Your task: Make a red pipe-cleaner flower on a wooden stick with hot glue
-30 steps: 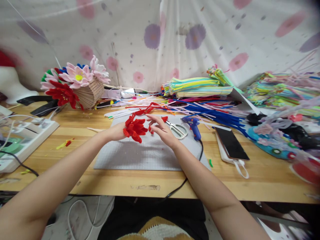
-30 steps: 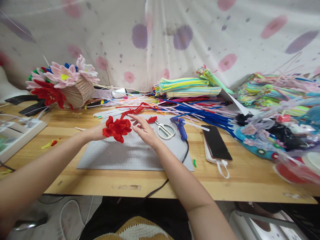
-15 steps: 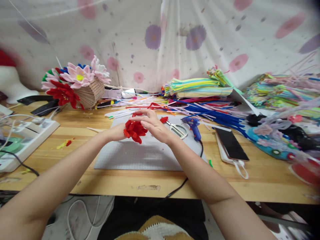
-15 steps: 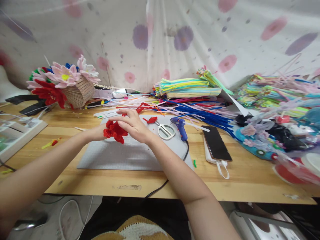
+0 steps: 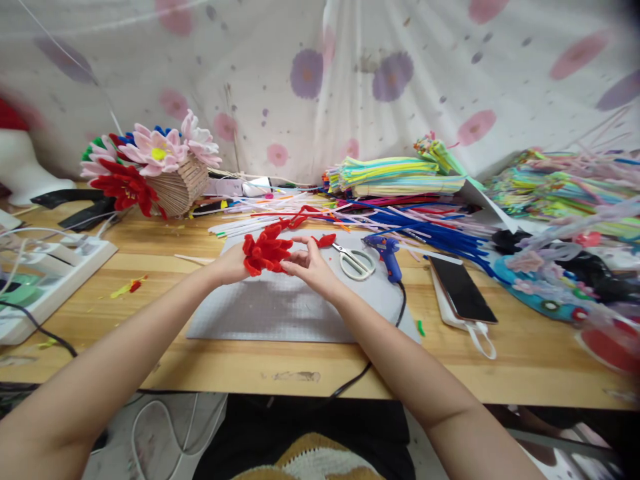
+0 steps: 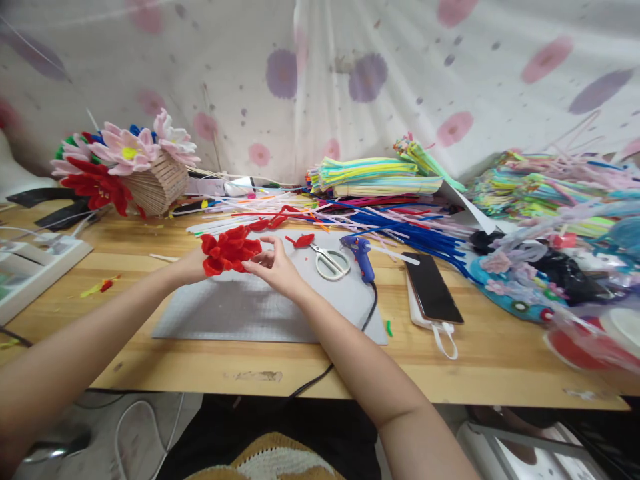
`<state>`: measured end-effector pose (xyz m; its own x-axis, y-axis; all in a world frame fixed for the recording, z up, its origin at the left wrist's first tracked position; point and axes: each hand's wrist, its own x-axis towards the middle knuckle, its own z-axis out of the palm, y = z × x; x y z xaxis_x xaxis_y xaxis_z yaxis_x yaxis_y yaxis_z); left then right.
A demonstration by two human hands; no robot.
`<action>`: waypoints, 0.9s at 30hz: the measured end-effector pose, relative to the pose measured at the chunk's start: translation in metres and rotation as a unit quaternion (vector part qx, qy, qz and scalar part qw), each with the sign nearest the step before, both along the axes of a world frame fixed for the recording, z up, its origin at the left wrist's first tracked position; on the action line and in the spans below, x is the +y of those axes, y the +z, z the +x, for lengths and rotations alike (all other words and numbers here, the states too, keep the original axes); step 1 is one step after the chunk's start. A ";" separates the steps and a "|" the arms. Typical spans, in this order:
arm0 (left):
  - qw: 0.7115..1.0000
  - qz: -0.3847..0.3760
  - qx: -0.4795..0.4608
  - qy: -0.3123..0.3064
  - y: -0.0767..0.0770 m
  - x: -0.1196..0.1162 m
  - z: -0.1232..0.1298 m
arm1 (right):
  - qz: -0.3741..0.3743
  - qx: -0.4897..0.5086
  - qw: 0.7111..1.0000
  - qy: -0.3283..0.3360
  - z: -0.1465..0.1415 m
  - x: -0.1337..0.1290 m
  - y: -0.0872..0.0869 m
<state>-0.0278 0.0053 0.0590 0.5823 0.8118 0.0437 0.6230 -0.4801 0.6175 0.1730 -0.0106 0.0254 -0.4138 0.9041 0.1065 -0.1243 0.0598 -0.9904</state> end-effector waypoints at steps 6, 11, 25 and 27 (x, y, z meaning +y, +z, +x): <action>0.999 0.023 -0.042 0.006 0.003 -0.003 0.005 | -0.099 0.090 0.991 0.016 -0.007 0.005 -0.005; 0.991 0.008 -0.110 0.071 0.000 -0.003 0.013 | -0.111 0.116 0.987 -0.031 -0.006 0.014 -0.002; 0.982 0.005 -0.130 0.135 -0.005 0.011 0.018 | -0.196 0.130 0.971 -0.046 -0.011 0.024 0.002; 0.968 -0.062 -0.170 0.174 -0.003 0.009 0.021 | -0.212 0.113 0.969 -0.049 -0.003 0.029 0.003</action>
<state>-0.0069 0.0147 0.0559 0.2424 0.9674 0.0735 0.4847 -0.1864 0.8546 0.1703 0.0183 0.0279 -0.3334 0.9200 -0.2059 -0.3550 -0.3248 -0.8766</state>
